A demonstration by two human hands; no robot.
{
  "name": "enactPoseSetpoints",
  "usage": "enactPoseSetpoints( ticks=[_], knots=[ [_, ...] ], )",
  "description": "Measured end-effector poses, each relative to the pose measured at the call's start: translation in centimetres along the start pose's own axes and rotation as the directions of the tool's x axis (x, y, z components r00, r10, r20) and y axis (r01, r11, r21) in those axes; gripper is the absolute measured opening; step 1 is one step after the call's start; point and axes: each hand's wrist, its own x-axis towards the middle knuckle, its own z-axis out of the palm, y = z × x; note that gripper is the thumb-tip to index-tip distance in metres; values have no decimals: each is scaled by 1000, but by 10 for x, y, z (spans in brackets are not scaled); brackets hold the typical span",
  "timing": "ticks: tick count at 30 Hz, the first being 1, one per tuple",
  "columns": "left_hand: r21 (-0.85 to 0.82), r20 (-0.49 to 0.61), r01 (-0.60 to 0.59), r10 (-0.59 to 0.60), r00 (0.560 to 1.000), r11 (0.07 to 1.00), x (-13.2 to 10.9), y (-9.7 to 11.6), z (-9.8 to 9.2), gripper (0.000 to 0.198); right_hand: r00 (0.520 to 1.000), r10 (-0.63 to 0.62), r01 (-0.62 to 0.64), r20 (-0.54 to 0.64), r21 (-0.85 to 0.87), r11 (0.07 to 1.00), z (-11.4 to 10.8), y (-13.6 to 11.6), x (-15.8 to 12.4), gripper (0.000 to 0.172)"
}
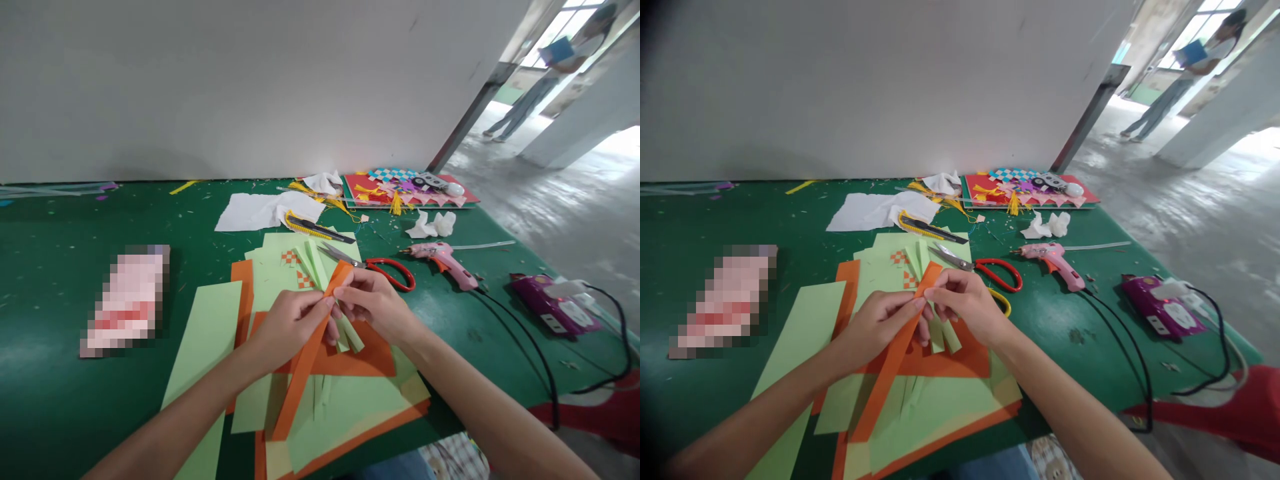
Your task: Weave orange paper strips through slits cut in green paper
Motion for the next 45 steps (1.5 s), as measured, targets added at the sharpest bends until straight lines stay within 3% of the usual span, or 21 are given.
enactPoseSetpoints(
  ticks=[6,15,23,28,34,39,45],
  knots=[
    [-26,14,41,-41,999,999,-1,-1,1,29,998,-34,35,-54,22,999,-2,-1,2,25],
    [-54,16,33,-32,999,998,-1,0,0,31,1000,4,-4,25,-1,1000,0,-2,-1,23],
    [-86,42,69,-66,997,994,-2,1,0,31,999,-28,31,-45,54,998,-3,-6,1,26],
    [-84,23,72,-70,997,994,0,-1,0,30,999,-33,34,-27,43,999,-2,-4,1,25],
    [-78,-2,60,-61,998,995,0,-2,-1,30,999,-26,31,31,-152,988,-3,-11,0,14],
    [-76,45,78,-75,996,994,1,0,-2,29,991,-22,66,130,-351,934,-6,-15,-1,6],
    [-77,117,94,-84,990,993,0,0,-5,29,977,3,69,215,-328,942,-7,-11,0,8]
  ],
)
